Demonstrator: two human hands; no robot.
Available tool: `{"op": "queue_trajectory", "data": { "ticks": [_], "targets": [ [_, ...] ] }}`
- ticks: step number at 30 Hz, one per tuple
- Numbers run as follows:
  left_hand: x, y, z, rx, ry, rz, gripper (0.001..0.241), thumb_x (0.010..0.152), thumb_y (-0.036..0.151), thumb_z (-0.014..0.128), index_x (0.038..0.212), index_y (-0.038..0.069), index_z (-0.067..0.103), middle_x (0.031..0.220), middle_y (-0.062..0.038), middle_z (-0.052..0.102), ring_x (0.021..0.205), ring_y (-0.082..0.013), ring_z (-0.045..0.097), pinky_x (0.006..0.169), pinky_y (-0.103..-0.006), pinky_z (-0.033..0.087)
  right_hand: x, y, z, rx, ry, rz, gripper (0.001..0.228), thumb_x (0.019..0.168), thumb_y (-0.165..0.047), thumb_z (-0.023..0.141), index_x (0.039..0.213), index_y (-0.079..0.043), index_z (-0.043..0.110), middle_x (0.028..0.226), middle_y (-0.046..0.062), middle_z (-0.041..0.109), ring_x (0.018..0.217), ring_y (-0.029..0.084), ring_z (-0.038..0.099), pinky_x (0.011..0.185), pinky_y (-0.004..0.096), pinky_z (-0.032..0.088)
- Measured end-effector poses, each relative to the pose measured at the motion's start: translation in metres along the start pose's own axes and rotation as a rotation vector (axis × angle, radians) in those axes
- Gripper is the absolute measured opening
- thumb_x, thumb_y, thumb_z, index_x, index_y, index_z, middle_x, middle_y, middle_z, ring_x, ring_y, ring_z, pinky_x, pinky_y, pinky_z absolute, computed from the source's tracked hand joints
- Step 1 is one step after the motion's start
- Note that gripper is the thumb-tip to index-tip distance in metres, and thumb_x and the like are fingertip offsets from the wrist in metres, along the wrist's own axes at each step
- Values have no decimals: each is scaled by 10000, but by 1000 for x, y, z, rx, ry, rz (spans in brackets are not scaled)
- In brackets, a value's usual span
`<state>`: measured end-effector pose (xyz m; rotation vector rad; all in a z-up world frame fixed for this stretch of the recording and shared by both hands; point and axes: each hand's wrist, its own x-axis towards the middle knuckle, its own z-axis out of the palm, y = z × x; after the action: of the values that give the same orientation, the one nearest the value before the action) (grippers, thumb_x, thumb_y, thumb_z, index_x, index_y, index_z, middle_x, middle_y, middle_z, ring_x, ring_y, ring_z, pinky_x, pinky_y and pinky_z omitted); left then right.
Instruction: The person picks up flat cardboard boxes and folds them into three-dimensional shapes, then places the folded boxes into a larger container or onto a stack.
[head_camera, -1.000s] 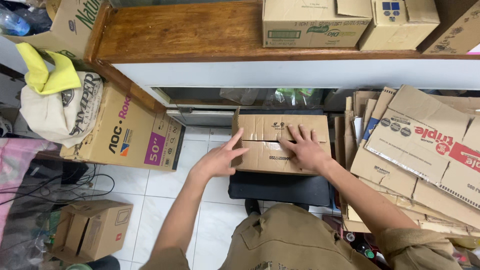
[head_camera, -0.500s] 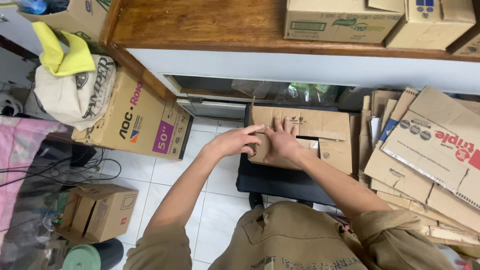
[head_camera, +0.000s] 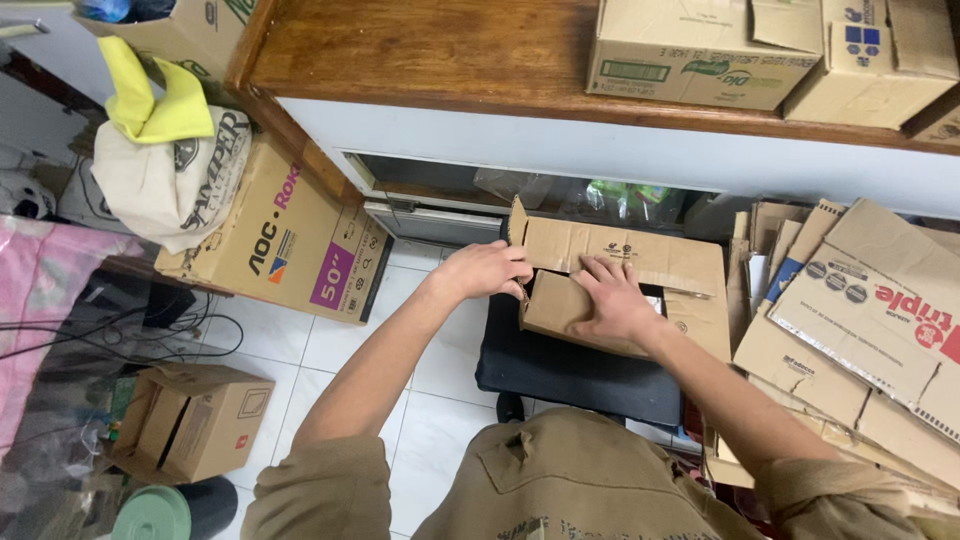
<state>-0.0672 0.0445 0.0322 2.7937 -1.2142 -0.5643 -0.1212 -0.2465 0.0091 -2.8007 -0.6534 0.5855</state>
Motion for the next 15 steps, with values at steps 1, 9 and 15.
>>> {"op": "queue_trajectory", "data": {
  "ticks": [1,9,15],
  "targets": [
    [2,0,-2,3,-1,6,358,976,658,596,1150,346,631,1221,47,609,1205,-317,646,944,-545,656,0,7,-3,3,3,6,996,688,-717,857,1512,-300,484,1765,108,329,1656,350,272,1313,690,229],
    [9,-1,-10,5,-16,-5,404,979,678,592,1187,338,659,1181,31,611,1197,-311,641,968,-543,654,-53,79,-19,-190,-79,221,1084,563,-858,902,1478,-397,547,1874,148,70,1716,430,88,1307,721,208],
    [24,19,-33,79,-8,19,550,980,751,542,1295,322,682,1174,20,646,1187,-294,664,933,-500,674,-50,67,8,131,10,222,1104,574,-672,1023,1458,-171,594,1851,260,60,1698,518,19,1283,812,81]
  ]
}}
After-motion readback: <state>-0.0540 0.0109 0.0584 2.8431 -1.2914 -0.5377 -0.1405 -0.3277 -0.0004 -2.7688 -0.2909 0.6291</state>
